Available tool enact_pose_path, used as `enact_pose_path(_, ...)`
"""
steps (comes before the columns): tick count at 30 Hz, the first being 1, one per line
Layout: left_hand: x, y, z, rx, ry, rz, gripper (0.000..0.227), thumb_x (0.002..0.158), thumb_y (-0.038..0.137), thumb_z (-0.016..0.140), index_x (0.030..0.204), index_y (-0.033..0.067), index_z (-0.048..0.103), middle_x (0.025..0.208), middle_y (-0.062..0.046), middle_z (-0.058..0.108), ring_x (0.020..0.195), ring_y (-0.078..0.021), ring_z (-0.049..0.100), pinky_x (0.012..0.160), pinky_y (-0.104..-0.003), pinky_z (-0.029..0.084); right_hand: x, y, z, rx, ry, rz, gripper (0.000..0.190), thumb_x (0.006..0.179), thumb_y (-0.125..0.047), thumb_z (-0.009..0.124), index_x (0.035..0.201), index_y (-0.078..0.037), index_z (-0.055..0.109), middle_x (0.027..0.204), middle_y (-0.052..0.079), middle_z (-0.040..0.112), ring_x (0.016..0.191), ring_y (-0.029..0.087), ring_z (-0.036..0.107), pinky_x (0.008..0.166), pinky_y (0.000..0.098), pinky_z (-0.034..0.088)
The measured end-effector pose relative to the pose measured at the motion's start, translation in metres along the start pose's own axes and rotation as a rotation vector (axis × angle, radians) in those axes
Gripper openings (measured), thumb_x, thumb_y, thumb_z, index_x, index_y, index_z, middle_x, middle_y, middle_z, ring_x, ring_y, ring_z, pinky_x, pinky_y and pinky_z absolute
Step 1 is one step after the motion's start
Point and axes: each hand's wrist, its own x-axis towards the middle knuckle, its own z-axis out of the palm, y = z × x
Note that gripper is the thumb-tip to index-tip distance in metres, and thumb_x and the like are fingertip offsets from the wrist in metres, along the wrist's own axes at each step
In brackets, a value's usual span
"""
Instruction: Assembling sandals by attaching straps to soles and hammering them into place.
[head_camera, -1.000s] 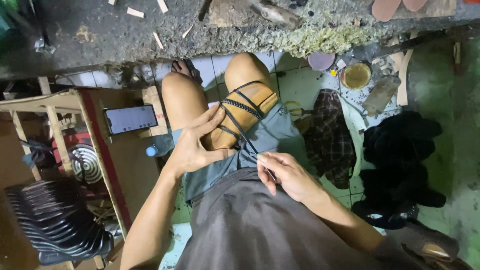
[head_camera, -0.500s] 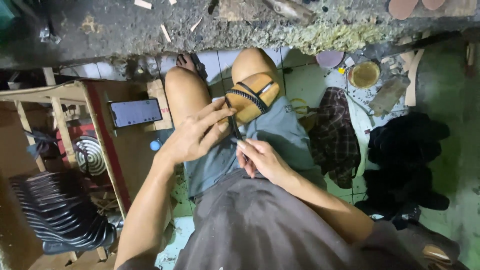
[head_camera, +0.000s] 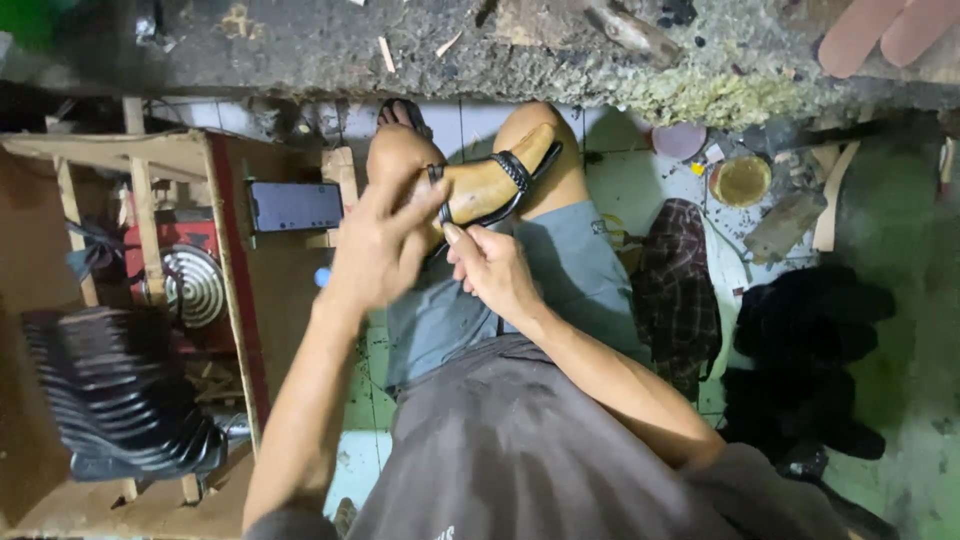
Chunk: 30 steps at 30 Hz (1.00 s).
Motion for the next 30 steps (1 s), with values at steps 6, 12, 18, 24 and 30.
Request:
enact_pose_path(6,-0.016,0.008,0.012,-0.023,0.130,0.023,0.062,0.084,0.036,0.072,0.142,0.0179,0.061,0.147,-0.022,0.050,0.123,-0.0464,0.057,0.090,-0.047,0.045,-0.002,-0.001,-0.007,-0.095,-0.005,-0.033,0.040,0.102,-0.029,0.056,0.074,-0.003,0.067,0.051,0.014,0.064,0.041,0.018,0.062,0.041,0.0263,0.052)
enact_pose_path(12,-0.021,-0.010,0.020,-0.045,0.156,0.010,0.063,0.082,0.039,0.072,0.142,0.0255,0.060,0.149,-0.013,0.051,0.124,-0.0390,0.058,0.088,-0.041,0.044,-0.014,-0.013,-0.013,-0.120,-0.029,-0.209,0.023,0.102,-0.015,0.054,0.091,0.000,0.068,0.066,0.015,0.070,0.048,0.019,0.067,0.046,0.0283,0.056)
enact_pose_path(18,-0.016,-0.004,0.024,-0.042,0.135,0.008,0.064,0.085,0.036,0.068,0.147,0.0260,0.055,0.154,-0.013,0.046,0.125,-0.0399,0.058,0.090,-0.045,0.046,-0.021,-0.009,-0.015,-0.145,-0.017,-0.272,0.022,0.102,-0.011,0.053,0.087,-0.003,0.068,0.059,0.009,0.064,0.046,0.016,0.064,0.045,0.0279,0.052)
enact_pose_path(24,-0.015,-0.008,0.023,-0.093,0.132,0.050,0.043,0.089,0.032,0.065,0.132,0.0317,0.068,0.153,-0.010,0.047,0.130,-0.0389,0.055,0.087,-0.041,0.042,-0.010,0.015,-0.013,-0.167,-0.005,-0.261,0.023,0.104,-0.013,0.049,0.094,-0.002,0.067,0.061,0.010,0.061,0.051,0.019,0.063,0.050,0.0323,0.051)
enact_pose_path(30,-0.011,-0.010,0.023,-0.210,0.127,-0.008,0.047,0.086,0.029,0.071,0.133,0.0273,0.066,0.152,-0.011,0.048,0.134,-0.0352,0.053,0.095,-0.040,0.042,-0.001,0.026,-0.010,-0.189,0.035,-0.261,0.023,0.105,-0.016,0.051,0.093,-0.004,0.067,0.059,0.009,0.062,0.052,0.020,0.066,0.050,0.0324,0.052)
